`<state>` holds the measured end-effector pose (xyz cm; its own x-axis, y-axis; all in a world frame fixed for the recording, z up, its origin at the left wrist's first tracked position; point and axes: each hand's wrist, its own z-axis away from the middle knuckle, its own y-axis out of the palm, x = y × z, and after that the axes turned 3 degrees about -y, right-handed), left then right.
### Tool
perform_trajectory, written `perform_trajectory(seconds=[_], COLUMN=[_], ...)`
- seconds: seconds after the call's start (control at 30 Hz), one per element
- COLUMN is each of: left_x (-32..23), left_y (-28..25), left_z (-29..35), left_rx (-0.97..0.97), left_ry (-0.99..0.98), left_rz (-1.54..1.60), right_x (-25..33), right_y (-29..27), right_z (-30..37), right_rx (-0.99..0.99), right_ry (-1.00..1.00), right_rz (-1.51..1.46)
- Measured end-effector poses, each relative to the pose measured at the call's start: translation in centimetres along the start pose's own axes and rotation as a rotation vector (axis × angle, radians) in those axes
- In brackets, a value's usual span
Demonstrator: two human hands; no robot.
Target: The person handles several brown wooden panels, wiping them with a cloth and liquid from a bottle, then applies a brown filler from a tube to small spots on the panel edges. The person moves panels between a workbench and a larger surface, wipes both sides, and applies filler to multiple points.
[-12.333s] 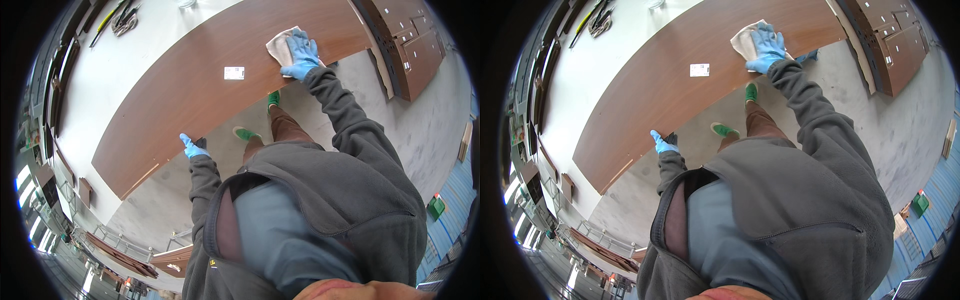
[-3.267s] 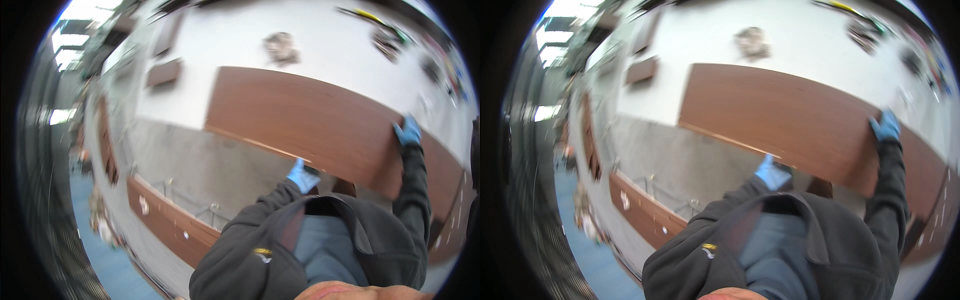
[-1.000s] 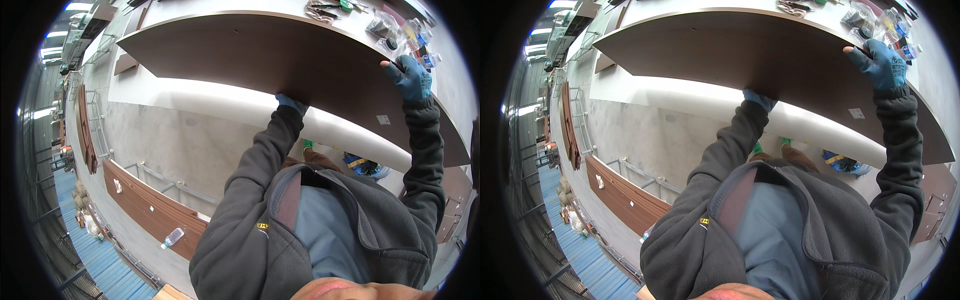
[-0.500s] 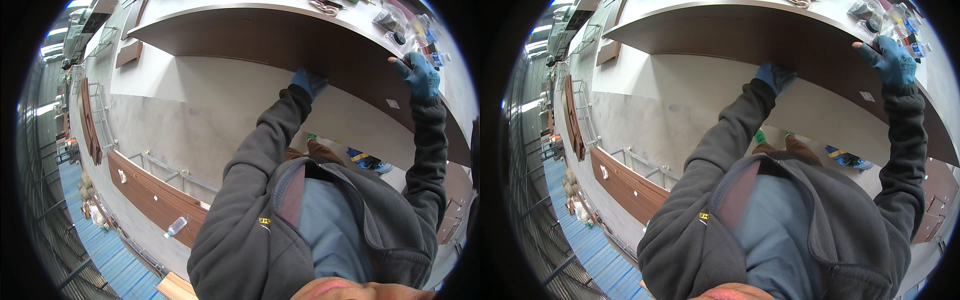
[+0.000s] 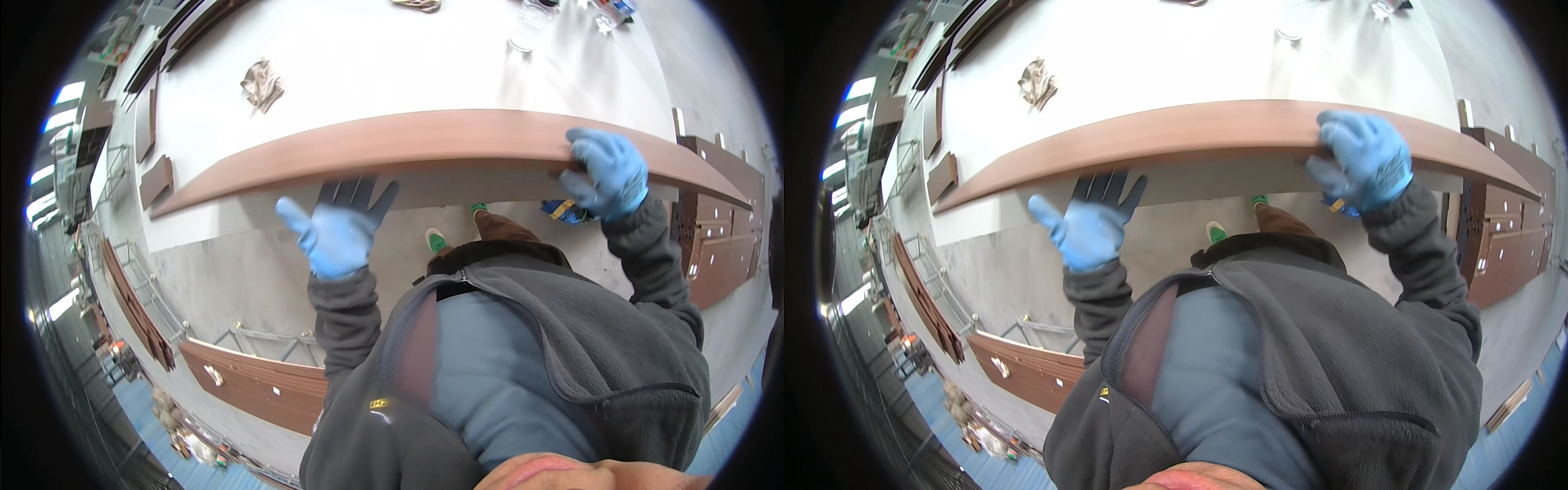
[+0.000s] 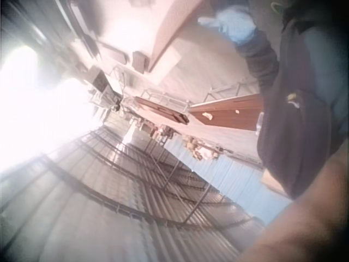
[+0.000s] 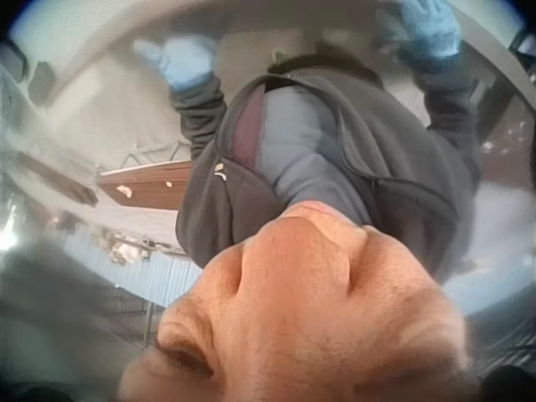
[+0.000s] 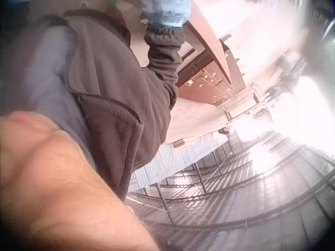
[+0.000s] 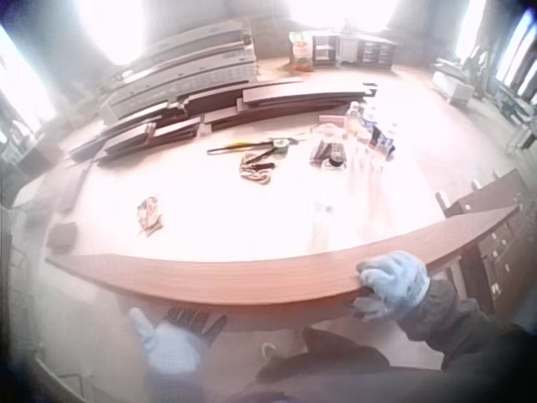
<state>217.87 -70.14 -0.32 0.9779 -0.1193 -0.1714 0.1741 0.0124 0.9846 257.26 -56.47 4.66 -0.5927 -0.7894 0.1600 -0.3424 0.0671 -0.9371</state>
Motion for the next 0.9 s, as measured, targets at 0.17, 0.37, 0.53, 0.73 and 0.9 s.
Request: perform_trajectory(seconds=[0.17, 0.37, 0.53, 0.73, 0.9], left_x=[-0.5, 5.1, 4.7, 4.0, 4.3], left_y=[-5.8, -20.5, -27.0, -28.3, -27.0], left_z=[8.6, 11.8, 11.9, 11.8, 11.0], left_rx=[-0.282, -1.0, -0.89, -0.938, -1.061], left_ry=[-0.337, -0.215, -0.276, -0.286, -0.246], left_rz=[0.434, 0.069, 0.091, 0.049, 0.123], right_x=[6.4, 10.6, 11.3, 12.7, 5.5], right_y=[4.8, 17.1, 22.8, 24.8, 27.3], right_z=[8.8, 16.1, 20.1, 27.2, 30.6], right_rx=[0.115, 0.255, 0.051, -0.233, -0.871], right_ry=[0.02, 0.272, 0.542, 1.387, 2.01], right_rz=[0.025, 0.05, 0.203, 0.11, -0.895])
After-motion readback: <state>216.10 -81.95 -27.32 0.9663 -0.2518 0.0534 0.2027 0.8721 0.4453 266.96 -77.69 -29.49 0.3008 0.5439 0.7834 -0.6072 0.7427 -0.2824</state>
